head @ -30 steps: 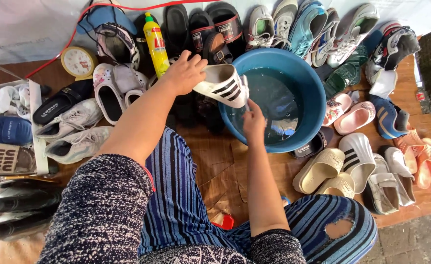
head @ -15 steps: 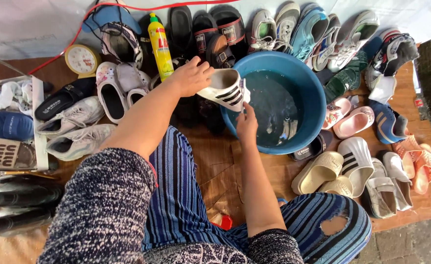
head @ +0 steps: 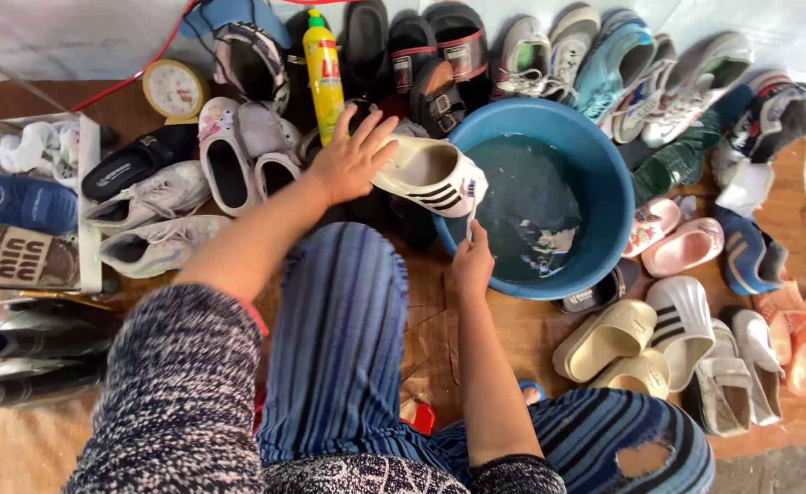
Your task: The person sits on the floor and scrubs a white slip-on shoe with a toothbrush, dipping it into a blue basin of water. They clean the interior, exterior, and sole of the shoe, surrounded by many other pairs of shoes.
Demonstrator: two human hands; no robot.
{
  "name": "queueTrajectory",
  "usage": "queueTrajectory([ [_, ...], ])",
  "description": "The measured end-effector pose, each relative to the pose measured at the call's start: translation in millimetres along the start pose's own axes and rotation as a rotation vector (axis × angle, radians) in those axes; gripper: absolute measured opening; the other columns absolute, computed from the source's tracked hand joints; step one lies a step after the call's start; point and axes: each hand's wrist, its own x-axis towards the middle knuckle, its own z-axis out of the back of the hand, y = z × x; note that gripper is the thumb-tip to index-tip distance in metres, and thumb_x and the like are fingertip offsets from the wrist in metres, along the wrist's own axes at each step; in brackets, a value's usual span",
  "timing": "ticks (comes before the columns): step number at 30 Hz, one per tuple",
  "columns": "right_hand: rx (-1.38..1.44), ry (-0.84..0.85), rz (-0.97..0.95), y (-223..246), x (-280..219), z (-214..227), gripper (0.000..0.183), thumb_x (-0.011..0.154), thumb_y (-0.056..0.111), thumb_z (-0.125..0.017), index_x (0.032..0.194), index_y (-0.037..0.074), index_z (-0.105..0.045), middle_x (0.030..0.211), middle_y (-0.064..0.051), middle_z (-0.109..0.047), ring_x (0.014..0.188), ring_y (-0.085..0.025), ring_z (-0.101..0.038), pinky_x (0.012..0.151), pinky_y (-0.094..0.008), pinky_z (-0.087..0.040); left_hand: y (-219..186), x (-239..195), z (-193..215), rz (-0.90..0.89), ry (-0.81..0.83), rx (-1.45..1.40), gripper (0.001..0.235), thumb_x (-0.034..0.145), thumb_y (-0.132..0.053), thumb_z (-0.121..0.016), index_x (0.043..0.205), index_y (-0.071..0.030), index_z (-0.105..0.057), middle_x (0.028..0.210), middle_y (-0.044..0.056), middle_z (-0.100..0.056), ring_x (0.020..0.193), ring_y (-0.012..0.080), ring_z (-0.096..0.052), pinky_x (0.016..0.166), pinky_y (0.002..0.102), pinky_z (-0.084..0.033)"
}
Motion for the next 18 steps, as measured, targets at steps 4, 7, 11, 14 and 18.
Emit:
queueTrajectory([
  [4,-0.028,-0.015,0.021,3,-5,-4,0.046,0.106,0.009,-0.049,0.151,0.015,-0.051,0.121,-0.027,-0.07,0.127,-0.04,-0.061,0.107,-0.055,-0.049,-39,-43,18,0.392,0.121,-0.26,0.094,0.063,-0.018,-0.09,0.145,-0.006,-0.045,0.159,0.024,-0.031,0.143,0.0454,-0.034,0.109,0.074,-0.02],
  [7,-0.045,-0.045,0.046,-10,2,-9,0.046,0.106,0.009,-0.05,0.151,0.017,-0.051,0.125,-0.029,-0.068,0.129,-0.04,-0.059,0.109,-0.055,-0.048,-72,-100,-18,0.579,0.005,-0.249,0.066,0.081,-0.047,-0.076,0.134,-0.016,-0.052,0.126,0.009,-0.044,0.119,0.0313,-0.046,0.107,0.061,-0.019],
  [11,-0.104,-0.081,0.054,-28,6,-8,0.044,0.106,0.01,-0.052,0.149,0.017,-0.054,0.126,-0.028,-0.068,0.128,-0.039,-0.06,0.108,-0.053,-0.049,-128,-156,-33,0.906,0.023,-0.408,0.009,0.085,-0.048,-0.061,0.084,-0.038,-0.062,0.072,-0.015,-0.052,0.075,0.0133,-0.054,0.081,0.035,-0.036],
  [14,-0.081,-0.092,0.045,-32,9,-10,0.046,0.106,0.011,-0.05,0.151,0.019,-0.052,0.125,-0.025,-0.069,0.127,-0.036,-0.061,0.109,-0.053,-0.049,-112,-100,59,1.405,0.644,-1.017,0.026,0.095,-0.022,-0.055,0.092,-0.003,-0.074,0.082,0.021,-0.074,0.076,0.0402,-0.064,0.082,0.05,-0.045],
  [18,-0.083,-0.1,0.086,-24,6,-10,0.045,0.106,0.009,-0.05,0.151,0.014,-0.052,0.124,-0.028,-0.068,0.127,-0.038,-0.061,0.107,-0.055,-0.049,-144,-172,-12,1.321,0.485,-1.097,0.018,0.085,-0.016,-0.064,0.078,-0.001,-0.07,0.073,0.027,-0.07,0.064,0.0458,-0.057,0.066,0.05,-0.04],
])
